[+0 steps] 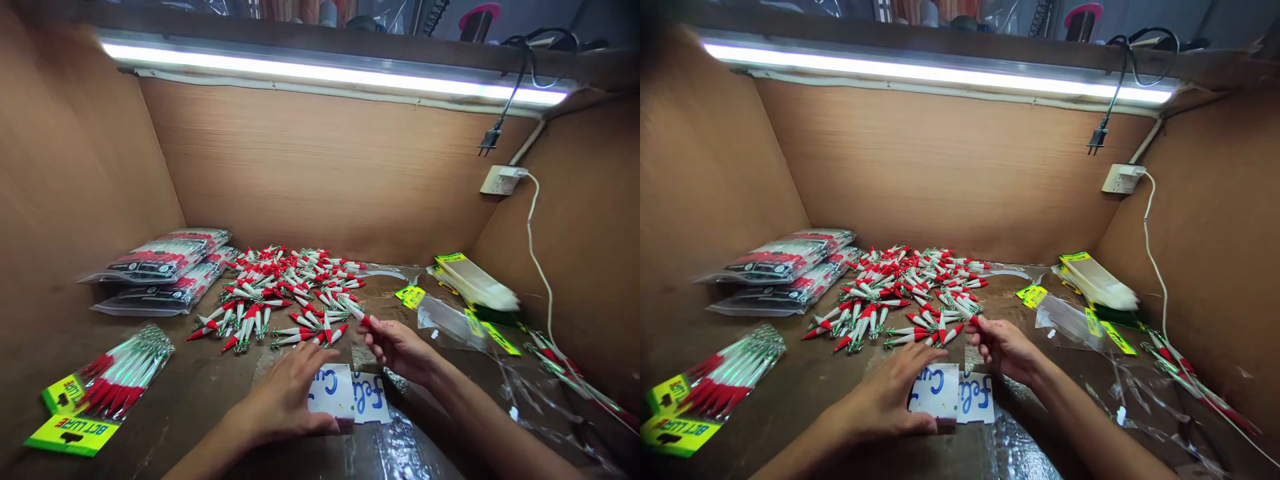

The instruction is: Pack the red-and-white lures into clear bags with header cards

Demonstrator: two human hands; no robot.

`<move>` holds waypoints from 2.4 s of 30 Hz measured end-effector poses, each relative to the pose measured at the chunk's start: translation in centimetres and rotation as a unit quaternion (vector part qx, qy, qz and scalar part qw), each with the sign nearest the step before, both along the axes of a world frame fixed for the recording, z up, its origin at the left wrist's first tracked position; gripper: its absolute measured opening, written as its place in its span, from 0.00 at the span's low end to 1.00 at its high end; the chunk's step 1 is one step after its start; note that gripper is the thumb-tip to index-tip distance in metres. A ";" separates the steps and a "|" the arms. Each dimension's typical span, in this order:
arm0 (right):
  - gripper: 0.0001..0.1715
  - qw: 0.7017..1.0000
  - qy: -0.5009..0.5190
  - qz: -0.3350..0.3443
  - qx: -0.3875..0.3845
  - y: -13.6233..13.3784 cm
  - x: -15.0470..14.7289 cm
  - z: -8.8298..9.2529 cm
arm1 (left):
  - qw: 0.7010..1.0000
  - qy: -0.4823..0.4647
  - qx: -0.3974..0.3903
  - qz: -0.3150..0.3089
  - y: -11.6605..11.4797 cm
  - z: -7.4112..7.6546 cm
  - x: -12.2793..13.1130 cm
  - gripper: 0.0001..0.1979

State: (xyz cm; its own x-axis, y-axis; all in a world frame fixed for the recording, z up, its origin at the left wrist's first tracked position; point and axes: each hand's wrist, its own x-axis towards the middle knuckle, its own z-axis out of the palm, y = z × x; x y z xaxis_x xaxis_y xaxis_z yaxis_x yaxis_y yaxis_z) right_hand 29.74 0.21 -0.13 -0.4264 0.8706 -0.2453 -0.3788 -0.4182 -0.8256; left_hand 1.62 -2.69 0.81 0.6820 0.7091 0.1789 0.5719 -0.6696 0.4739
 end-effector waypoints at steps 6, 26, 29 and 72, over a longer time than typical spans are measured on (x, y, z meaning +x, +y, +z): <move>0.21 0.998 -0.020 -0.022 -0.054 -2.4 3.6 -0.2 | 0.998 0.056 0.001 -0.019 -0.3 -0.3 -0.1 0.44; 0.05 0.711 -0.522 0.071 0.466 -8.3 -0.5 -3.3 | 0.999 0.030 0.013 -0.033 -1.3 -0.6 1.8 0.40; 0.07 0.707 -0.519 0.105 0.469 -8.3 0.3 -2.1 | 0.999 0.034 0.017 -0.037 -1.4 -0.5 1.7 0.39; 0.11 0.853 -0.470 0.056 0.219 -7.1 6.4 -0.4 | 0.998 0.032 0.000 -0.053 -1.1 -0.5 1.8 0.39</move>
State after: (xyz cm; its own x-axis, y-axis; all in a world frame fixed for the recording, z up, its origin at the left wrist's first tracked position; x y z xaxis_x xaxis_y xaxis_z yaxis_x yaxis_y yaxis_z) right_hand 36.17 -6.86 -0.53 -0.3071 0.9333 -0.1860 0.5586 0.0186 -0.8292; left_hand 3.44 -3.80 0.32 0.7627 0.6330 0.1328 0.5273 -0.7274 0.4392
